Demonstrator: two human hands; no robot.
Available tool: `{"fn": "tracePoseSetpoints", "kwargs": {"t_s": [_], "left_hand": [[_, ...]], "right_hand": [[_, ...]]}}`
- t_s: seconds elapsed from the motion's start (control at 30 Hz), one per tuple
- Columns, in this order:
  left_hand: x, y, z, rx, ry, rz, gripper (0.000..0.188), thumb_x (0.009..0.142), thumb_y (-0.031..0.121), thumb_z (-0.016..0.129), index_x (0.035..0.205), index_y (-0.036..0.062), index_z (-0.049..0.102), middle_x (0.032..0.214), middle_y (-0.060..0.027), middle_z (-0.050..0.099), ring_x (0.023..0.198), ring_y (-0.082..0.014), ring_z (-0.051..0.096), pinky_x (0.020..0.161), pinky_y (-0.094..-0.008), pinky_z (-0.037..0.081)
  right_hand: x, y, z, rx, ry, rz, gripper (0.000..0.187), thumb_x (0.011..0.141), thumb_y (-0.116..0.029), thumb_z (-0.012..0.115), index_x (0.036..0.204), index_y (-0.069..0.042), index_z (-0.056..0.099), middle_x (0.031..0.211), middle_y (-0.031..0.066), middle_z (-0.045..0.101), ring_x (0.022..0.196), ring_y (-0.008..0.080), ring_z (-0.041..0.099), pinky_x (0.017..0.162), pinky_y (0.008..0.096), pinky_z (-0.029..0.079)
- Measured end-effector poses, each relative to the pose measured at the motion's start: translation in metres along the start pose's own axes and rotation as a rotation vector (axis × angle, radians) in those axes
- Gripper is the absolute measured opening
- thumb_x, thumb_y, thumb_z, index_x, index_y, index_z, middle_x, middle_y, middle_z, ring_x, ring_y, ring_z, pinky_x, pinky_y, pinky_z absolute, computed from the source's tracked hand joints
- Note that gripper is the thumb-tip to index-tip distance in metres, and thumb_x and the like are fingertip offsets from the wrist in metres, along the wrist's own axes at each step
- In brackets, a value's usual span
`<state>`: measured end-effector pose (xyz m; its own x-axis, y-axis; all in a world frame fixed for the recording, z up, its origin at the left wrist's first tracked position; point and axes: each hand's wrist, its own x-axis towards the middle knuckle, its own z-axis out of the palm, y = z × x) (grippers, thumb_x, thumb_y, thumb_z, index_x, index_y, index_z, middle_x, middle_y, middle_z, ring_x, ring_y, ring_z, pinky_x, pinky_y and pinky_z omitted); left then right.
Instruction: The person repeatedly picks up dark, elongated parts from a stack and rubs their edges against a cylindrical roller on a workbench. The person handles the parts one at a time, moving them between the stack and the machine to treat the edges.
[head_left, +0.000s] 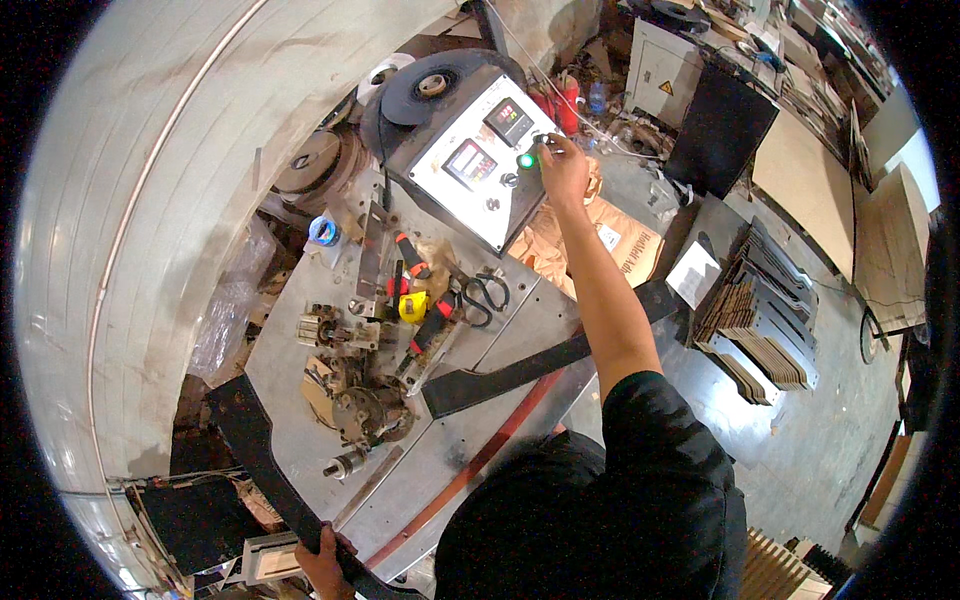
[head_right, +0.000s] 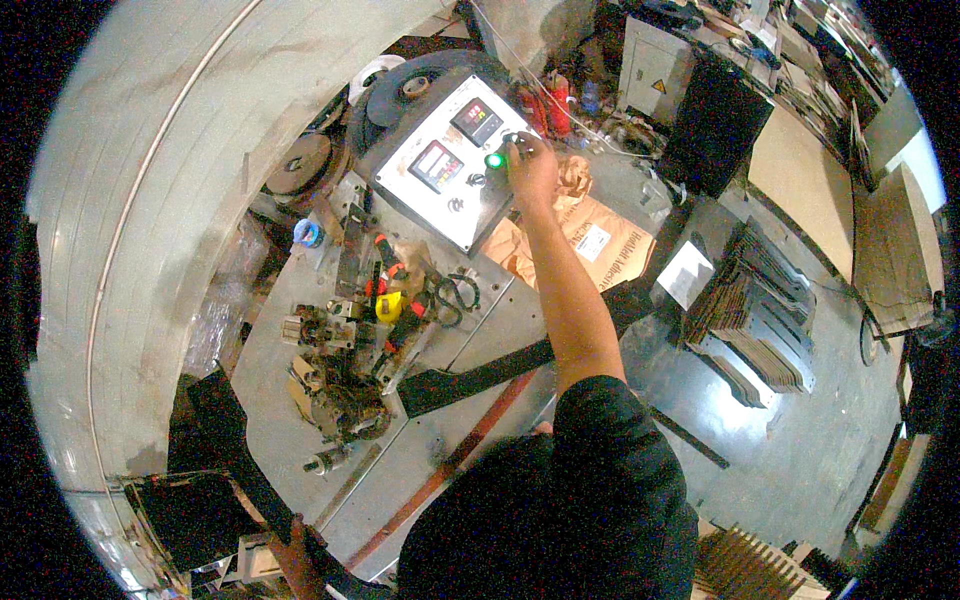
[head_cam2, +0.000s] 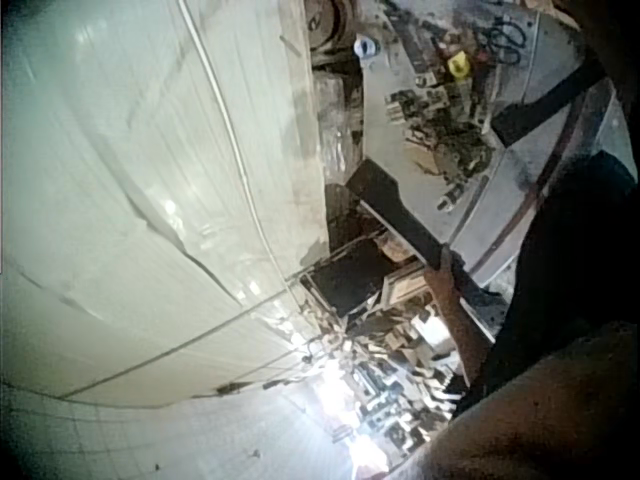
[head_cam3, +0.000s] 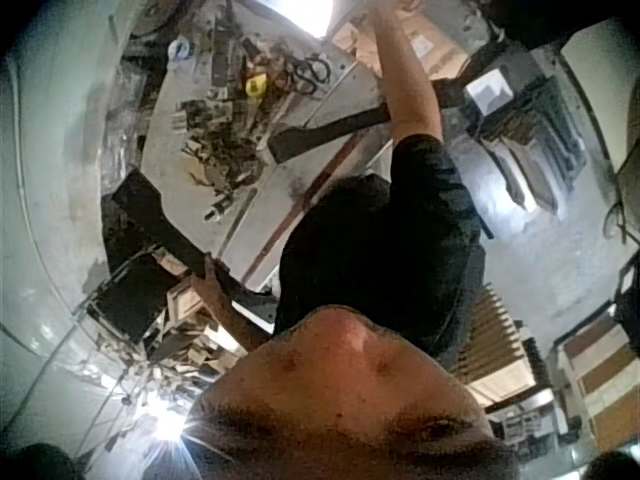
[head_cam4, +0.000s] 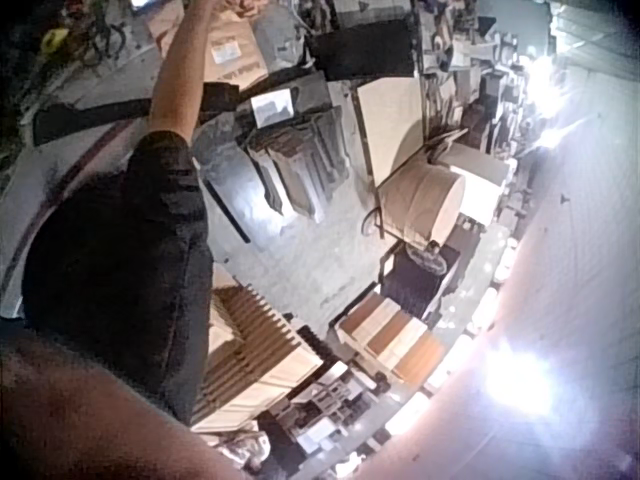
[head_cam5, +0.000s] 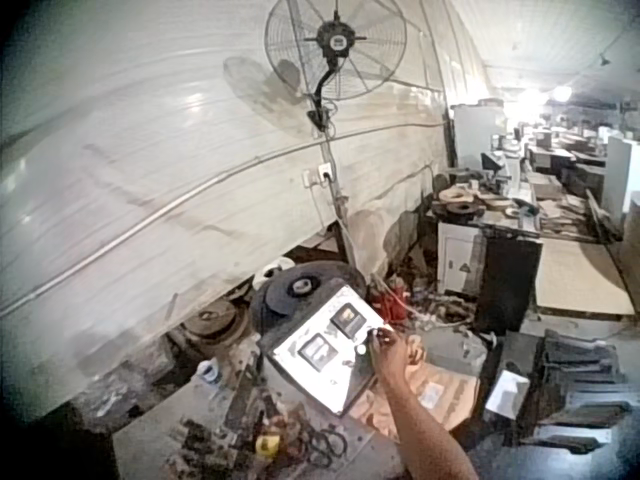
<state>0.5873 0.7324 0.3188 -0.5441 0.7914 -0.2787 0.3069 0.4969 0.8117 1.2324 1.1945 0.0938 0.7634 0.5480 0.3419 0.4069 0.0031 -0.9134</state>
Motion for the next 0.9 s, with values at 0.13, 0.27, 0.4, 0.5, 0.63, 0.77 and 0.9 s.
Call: {"fn": "tracePoseSetpoints", "kwargs": {"t_s": [0.13,0.27,0.4,0.5,0.63,0.77,0.9], "left_hand": [[0.003,-0.004,-0.004,-0.008,-0.018,-0.007,0.018,0.109,0.015,0.075,0.114,0.005,0.061,0.069,-0.0067,0.065,0.052,-0.0182,0.06,0.047,-0.0337,0.05],[0.0,0.001,0.001,-0.006,-0.008,-0.036,0.018,0.109,0.015,0.076,0.114,0.0043,0.062,0.071,-0.0067,0.066,0.052,-0.0183,0.06,0.048,-0.034,0.051],[-0.03,0.037,0.013,0.074,0.008,-0.042,0.022,0.107,0.018,0.08,0.098,0.0016,0.069,0.076,-0.0051,0.068,0.061,-0.0158,0.06,0.057,-0.0338,0.048],[-0.026,0.02,0.014,-0.007,0.147,-0.095,0.021,0.102,0.015,0.082,0.105,0.0002,0.067,0.072,-0.0071,0.068,0.057,-0.0186,0.065,0.052,-0.0356,0.053],[-0.042,0.057,0.016,0.114,0.046,-0.108,0.029,0.101,0.026,0.086,0.102,-0.0014,0.075,0.078,-0.0057,0.074,0.068,-0.0155,0.07,0.063,-0.0343,0.056],[-0.03,0.032,0.005,0.008,0.019,-0.119,0.033,0.101,0.028,0.089,0.102,-0.0015,0.076,0.084,-0.0062,0.077,0.073,-0.0135,0.071,0.067,-0.0331,0.057],[-0.044,0.028,0.013,-0.029,-0.018,-0.086,0.031,0.104,0.028,0.085,0.106,-0.0019,0.077,0.083,-0.0051,0.076,0.073,-0.0143,0.072,0.067,-0.0325,0.059]], "right_hand": [[0.0,-0.009,-0.005,-0.033,-0.001,0.01,0.044,0.096,-0.034,0.085,0.129,-0.006,0.084,0.112,0.0174,0.085,0.1,0.0315,0.081,0.092,0.0425,0.062],[0.002,-0.016,-0.011,-0.058,-0.006,0.043,0.045,0.095,-0.035,0.085,0.129,-0.006,0.084,0.111,0.0172,0.085,0.101,0.0325,0.082,0.093,0.0429,0.062],[-0.011,-0.021,0.005,-0.027,-0.033,0.053,0.044,0.095,-0.034,0.084,0.129,-0.007,0.084,0.11,0.0174,0.085,0.101,0.0332,0.082,0.093,0.0434,0.062],[0.005,0.015,0.015,-0.15,-0.033,0.012,0.044,0.092,-0.035,0.086,0.129,-0.01,0.085,0.104,0.017,0.086,0.1,0.0344,0.082,0.094,0.0461,0.063],[0.008,0.012,-0.029,-0.057,-0.074,0.053,0.048,0.1,-0.027,0.08,0.144,-0.007,0.074,0.118,0.0152,0.083,0.108,0.0287,0.078,0.092,0.0372,0.063],[-0.067,-0.113,-0.037,0.353,0.007,-0.13,0.034,0.115,-0.02,0.072,0.143,-0.002,0.073,0.121,0.0101,0.078,0.104,0.0178,0.072,0.093,0.0332,0.059],[-0.165,-0.2,-0.025,0.626,-0.198,-0.162,0.025,0.116,-0.018,0.068,0.134,-0.002,0.075,0.119,0.0041,0.075,0.102,0.011,0.066,0.09,0.0291,0.055]]}}
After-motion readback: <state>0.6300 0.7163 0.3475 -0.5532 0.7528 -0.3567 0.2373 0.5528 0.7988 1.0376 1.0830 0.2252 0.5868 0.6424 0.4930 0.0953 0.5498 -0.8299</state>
